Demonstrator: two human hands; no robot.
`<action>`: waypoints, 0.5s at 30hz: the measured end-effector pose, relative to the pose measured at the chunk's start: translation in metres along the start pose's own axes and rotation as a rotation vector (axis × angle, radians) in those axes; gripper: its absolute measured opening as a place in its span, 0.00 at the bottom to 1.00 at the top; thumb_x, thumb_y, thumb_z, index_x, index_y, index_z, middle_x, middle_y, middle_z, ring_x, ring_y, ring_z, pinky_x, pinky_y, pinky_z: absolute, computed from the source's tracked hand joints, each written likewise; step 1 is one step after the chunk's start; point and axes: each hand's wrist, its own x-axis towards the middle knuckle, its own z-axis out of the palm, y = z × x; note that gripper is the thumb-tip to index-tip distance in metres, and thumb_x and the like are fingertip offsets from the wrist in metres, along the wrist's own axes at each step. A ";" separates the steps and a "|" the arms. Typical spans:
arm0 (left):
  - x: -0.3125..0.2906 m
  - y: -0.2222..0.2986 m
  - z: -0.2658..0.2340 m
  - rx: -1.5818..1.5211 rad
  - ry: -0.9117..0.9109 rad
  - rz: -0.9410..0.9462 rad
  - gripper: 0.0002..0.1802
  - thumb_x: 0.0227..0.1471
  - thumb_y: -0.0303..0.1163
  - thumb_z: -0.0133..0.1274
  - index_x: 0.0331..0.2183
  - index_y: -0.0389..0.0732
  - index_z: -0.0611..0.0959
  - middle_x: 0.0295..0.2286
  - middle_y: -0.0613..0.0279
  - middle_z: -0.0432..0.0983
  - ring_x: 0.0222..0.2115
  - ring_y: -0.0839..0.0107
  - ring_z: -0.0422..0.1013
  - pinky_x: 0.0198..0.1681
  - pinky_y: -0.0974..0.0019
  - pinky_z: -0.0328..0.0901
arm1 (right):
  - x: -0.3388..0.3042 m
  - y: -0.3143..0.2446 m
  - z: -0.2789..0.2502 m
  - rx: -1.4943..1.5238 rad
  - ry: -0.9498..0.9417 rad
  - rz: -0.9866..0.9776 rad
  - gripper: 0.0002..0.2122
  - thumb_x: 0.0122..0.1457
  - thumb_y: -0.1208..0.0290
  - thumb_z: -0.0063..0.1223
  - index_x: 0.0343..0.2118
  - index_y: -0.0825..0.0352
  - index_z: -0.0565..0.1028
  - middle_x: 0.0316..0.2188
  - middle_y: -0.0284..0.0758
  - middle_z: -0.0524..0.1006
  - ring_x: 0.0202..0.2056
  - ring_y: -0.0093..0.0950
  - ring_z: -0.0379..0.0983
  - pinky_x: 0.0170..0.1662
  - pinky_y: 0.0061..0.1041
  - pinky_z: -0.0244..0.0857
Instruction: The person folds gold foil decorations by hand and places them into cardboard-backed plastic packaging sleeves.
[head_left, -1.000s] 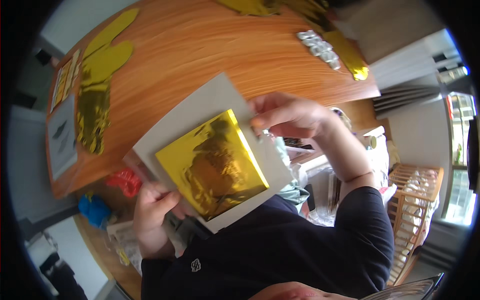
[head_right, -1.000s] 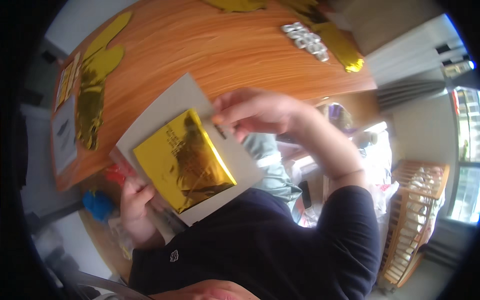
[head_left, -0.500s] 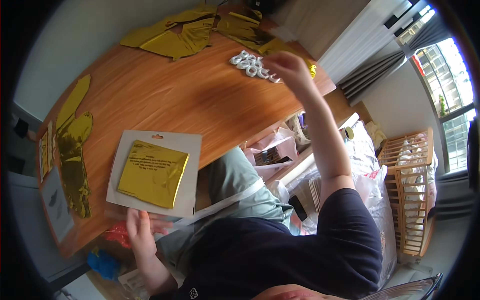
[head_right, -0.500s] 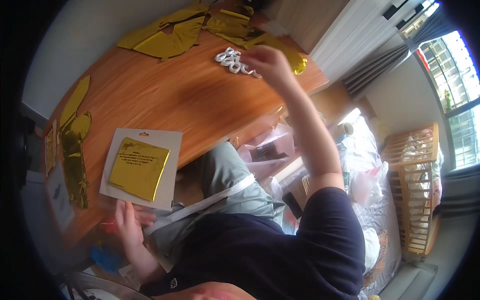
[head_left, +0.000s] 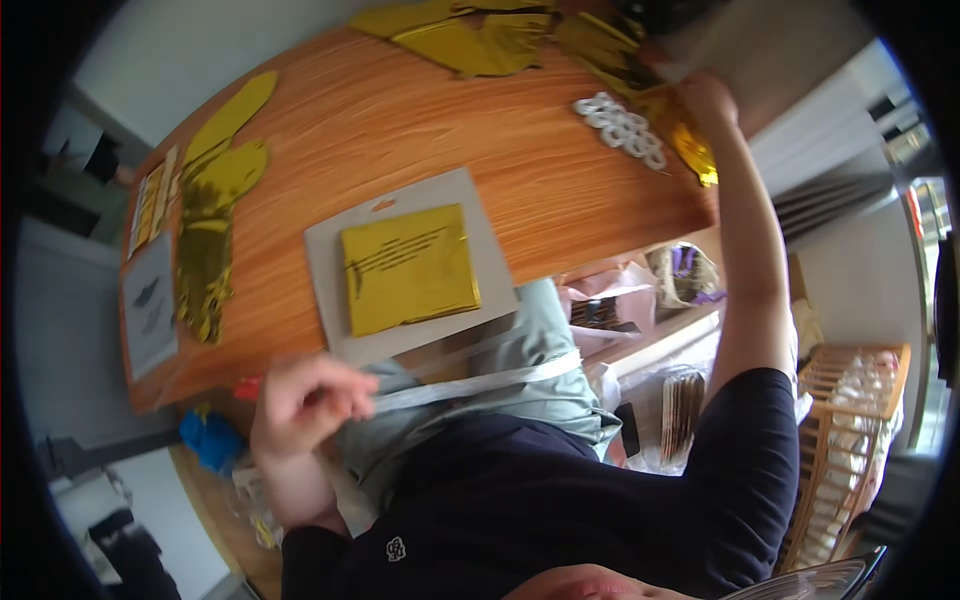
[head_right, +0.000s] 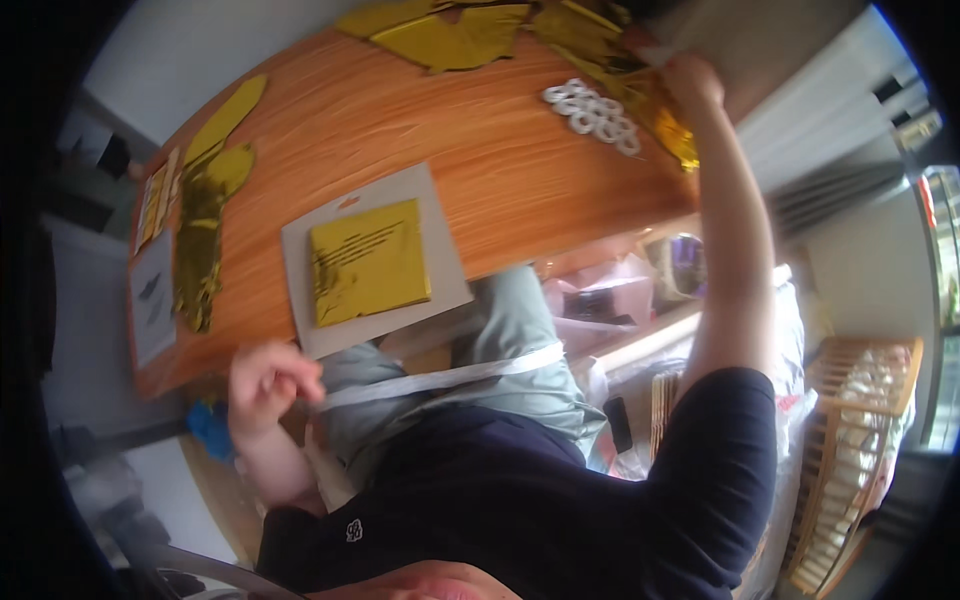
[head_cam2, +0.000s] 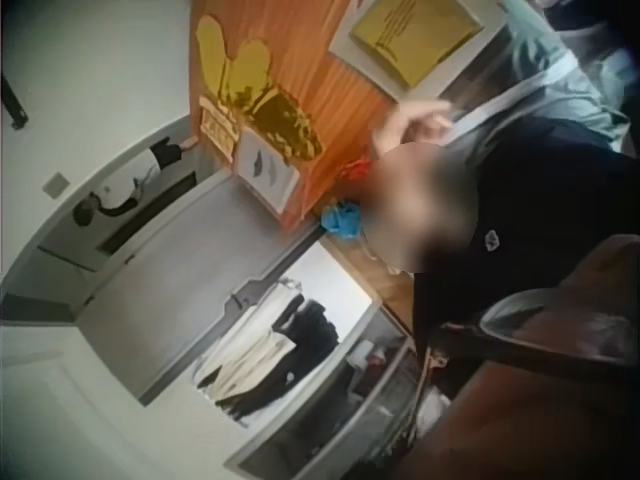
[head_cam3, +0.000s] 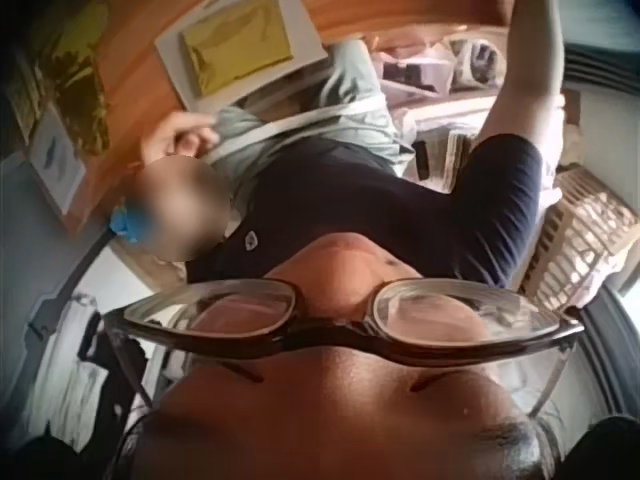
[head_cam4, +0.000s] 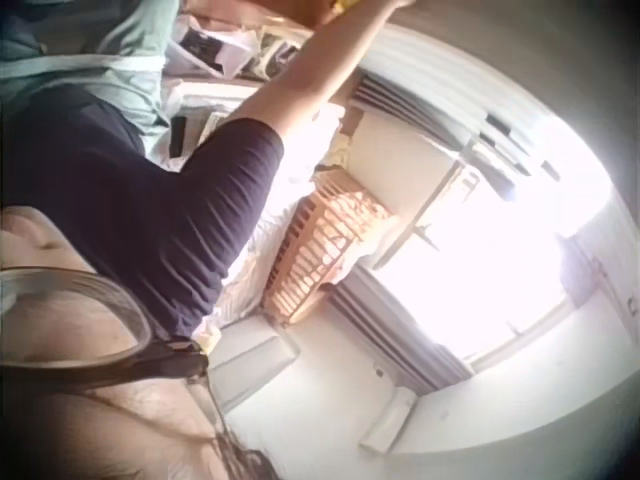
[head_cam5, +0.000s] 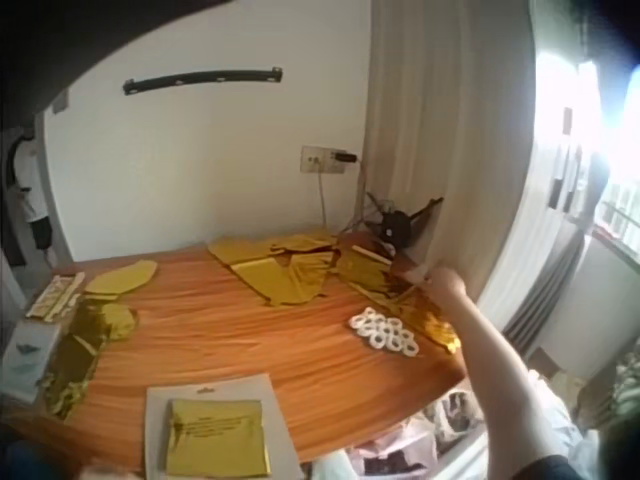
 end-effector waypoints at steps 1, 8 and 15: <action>0.006 -0.004 0.001 -0.004 0.081 -0.025 0.17 0.63 0.40 0.57 0.38 0.34 0.86 0.28 0.56 0.83 0.30 0.69 0.80 0.35 0.70 0.73 | 0.003 0.000 0.002 -0.131 0.046 -0.010 0.14 0.60 0.62 0.51 0.36 0.65 0.85 0.36 0.41 0.84 0.39 0.38 0.83 0.45 0.39 0.76; 0.065 -0.016 0.001 0.924 0.009 0.211 0.21 0.63 0.44 0.56 0.53 0.47 0.83 0.61 0.54 0.69 0.62 0.55 0.65 0.64 0.46 0.59 | 0.019 -0.006 0.004 -0.003 -0.174 0.013 0.14 0.59 0.60 0.55 0.36 0.64 0.85 0.41 0.46 0.83 0.43 0.45 0.81 0.47 0.44 0.75; 0.093 -0.036 0.001 1.122 -0.178 0.157 0.30 0.66 0.54 0.46 0.65 0.56 0.71 0.67 0.62 0.61 0.69 0.55 0.53 0.71 0.39 0.43 | 0.037 0.013 0.017 -0.009 -0.217 0.048 0.14 0.60 0.61 0.52 0.34 0.66 0.84 0.32 0.46 0.83 0.37 0.44 0.82 0.44 0.42 0.74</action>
